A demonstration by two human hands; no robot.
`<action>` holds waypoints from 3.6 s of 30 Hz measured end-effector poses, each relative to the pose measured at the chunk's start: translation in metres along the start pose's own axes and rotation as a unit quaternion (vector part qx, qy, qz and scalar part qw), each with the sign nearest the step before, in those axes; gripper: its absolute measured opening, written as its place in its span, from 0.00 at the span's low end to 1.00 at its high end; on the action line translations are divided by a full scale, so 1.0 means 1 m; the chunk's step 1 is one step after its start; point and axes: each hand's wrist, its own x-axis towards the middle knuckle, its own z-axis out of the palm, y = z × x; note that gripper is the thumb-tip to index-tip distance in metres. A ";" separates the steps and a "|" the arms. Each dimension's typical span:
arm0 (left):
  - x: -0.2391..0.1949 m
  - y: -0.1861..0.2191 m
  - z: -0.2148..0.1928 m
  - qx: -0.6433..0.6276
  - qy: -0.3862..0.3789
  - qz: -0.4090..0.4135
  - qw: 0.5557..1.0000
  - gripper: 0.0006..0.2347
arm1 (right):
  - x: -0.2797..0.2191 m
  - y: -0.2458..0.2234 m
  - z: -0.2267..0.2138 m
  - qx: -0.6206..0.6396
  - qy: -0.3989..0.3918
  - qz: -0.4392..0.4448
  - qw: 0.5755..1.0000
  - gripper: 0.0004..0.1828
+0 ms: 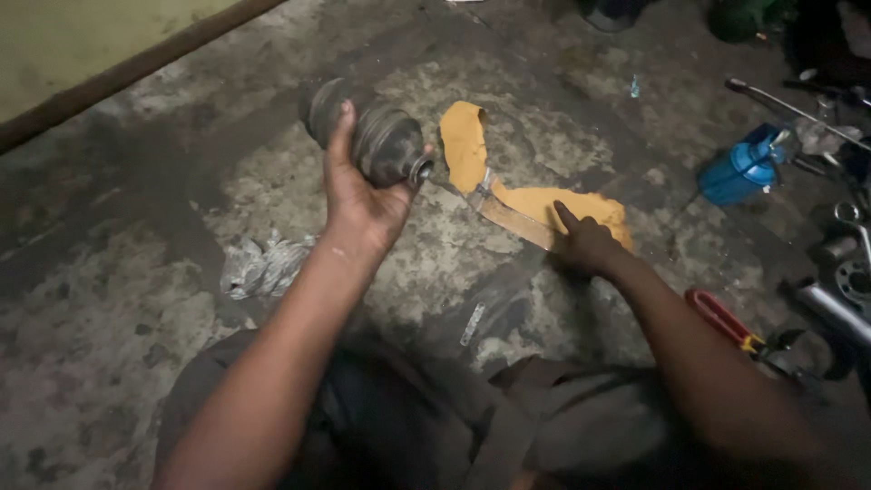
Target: The person sits on the floor and cleans a cylindrical, ribbed mechanical part, likely a CV joint boot, by hand. They repeatedly rub the part with a dark substance and wipe it with a yellow cloth, rotating the object to clean different sections.
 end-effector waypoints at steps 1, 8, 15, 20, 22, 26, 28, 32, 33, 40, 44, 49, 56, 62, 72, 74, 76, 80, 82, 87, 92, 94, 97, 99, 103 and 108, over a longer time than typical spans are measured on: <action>-0.002 -0.003 0.001 0.002 -0.023 -0.006 1.000 0.28 | -0.001 -0.005 0.002 -0.044 -0.004 0.034 0.998 0.48; -0.009 -0.007 0.005 0.022 -0.014 -0.022 0.999 0.31 | -0.031 -0.033 -0.009 -0.007 -0.015 0.064 0.998 0.48; -0.010 -0.008 0.004 0.028 0.018 -0.035 0.999 0.30 | -0.021 -0.026 -0.002 0.011 -0.007 0.063 0.998 0.51; -0.006 -0.009 0.003 0.036 0.000 -0.032 0.999 0.30 | -0.017 -0.025 -0.003 -0.010 -0.011 0.059 0.998 0.58; -0.006 -0.010 0.003 0.047 -0.003 -0.031 0.998 0.30 | -0.012 -0.020 -0.007 -0.012 -0.019 0.035 0.999 0.64; -0.007 -0.013 0.001 0.067 -0.017 -0.034 0.997 0.30 | 0.004 -0.002 -0.001 0.040 -0.018 -0.018 0.999 0.69; -0.007 -0.013 0.000 0.074 -0.012 -0.037 0.996 0.30 | 0.011 0.005 0.007 0.040 -0.012 -0.017 0.999 0.69; -0.008 -0.016 0.001 0.085 -0.022 -0.038 0.995 0.31 | 0.022 0.013 0.015 0.010 -0.002 -0.039 0.999 0.66; -0.008 -0.016 0.001 0.089 -0.025 -0.039 0.995 0.31 | 0.022 0.013 0.015 0.019 0.000 -0.034 0.999 0.66; -0.004 -0.021 -0.003 0.085 -0.027 -0.047 0.995 0.32 | 0.009 0.005 0.008 0.013 0.019 -0.042 0.999 0.61; -0.004 -0.023 -0.004 0.097 0.004 -0.046 0.994 0.33 | 0.004 -0.002 0.003 0.034 0.018 -0.017 0.999 0.59; -0.005 -0.022 -0.006 0.117 -0.021 -0.037 0.992 0.37 | 0.006 0.001 0.007 0.009 0.070 -0.072 0.995 0.52; 0.002 -0.028 -0.009 0.171 -0.004 -0.045 0.984 0.35 | -0.006 -0.005 0.008 0.011 0.094 -0.071 0.993 0.43; 0.003 -0.030 -0.014 0.252 -0.119 0.024 0.960 0.34 | -0.004 -0.013 -0.004 -0.009 0.078 -0.043 0.996 0.42; -0.015 -0.017 0.009 0.580 -0.147 0.111 0.793 0.41 | -0.038 -0.051 -0.101 0.164 0.161 -0.162 0.960 0.34; -0.018 -0.019 0.008 0.653 -0.190 0.216 0.700 0.40 | -0.069 -0.073 -0.134 0.218 0.193 -0.191 0.937 0.31; -0.021 -0.020 0.006 0.687 -0.231 0.283 0.629 0.38 | -0.109 -0.097 -0.161 0.210 0.233 -0.231 0.921 0.28; -0.032 -0.019 0.008 0.692 -0.278 0.346 0.570 0.35 | -0.176 -0.137 -0.197 0.115 0.281 -0.327 0.895 0.21; -0.035 -0.019 0.010 0.695 -0.278 0.359 0.558 0.35 | -0.198 -0.151 -0.208 0.064 0.246 -0.298 0.920 0.22; -0.036 -0.013 0.012 0.719 -0.255 0.386 0.518 0.36 | -0.224 -0.176 -0.226 -0.066 0.087 -0.158 0.981 0.35; -0.032 -0.007 0.010 0.707 -0.262 0.404 0.518 0.36 | -0.230 -0.183 -0.227 -0.079 0.027 -0.102 0.991 0.40; -0.027 0.000 0.009 0.705 -0.280 0.413 0.504 0.36 | -0.227 -0.180 -0.223 -0.079 0.046 -0.131 0.987 0.41; -0.019 0.012 0.009 0.717 -0.306 0.415 0.470 0.35 | -0.220 -0.173 -0.210 -0.100 0.105 -0.186 0.972 0.41; -0.016 0.021 0.012 0.734 -0.313 0.404 0.447 0.36 | -0.210 -0.171 -0.203 -0.129 0.125 -0.188 0.966 0.42; -0.023 0.029 0.012 0.718 -0.341 0.400 0.457 0.34 | -0.194 -0.167 -0.184 -0.169 0.175 -0.229 0.943 0.38; -0.024 0.031 0.013 0.728 -0.326 0.402 0.449 0.34 | -0.172 -0.154 -0.163 -0.136 0.222 -0.282 0.923 0.37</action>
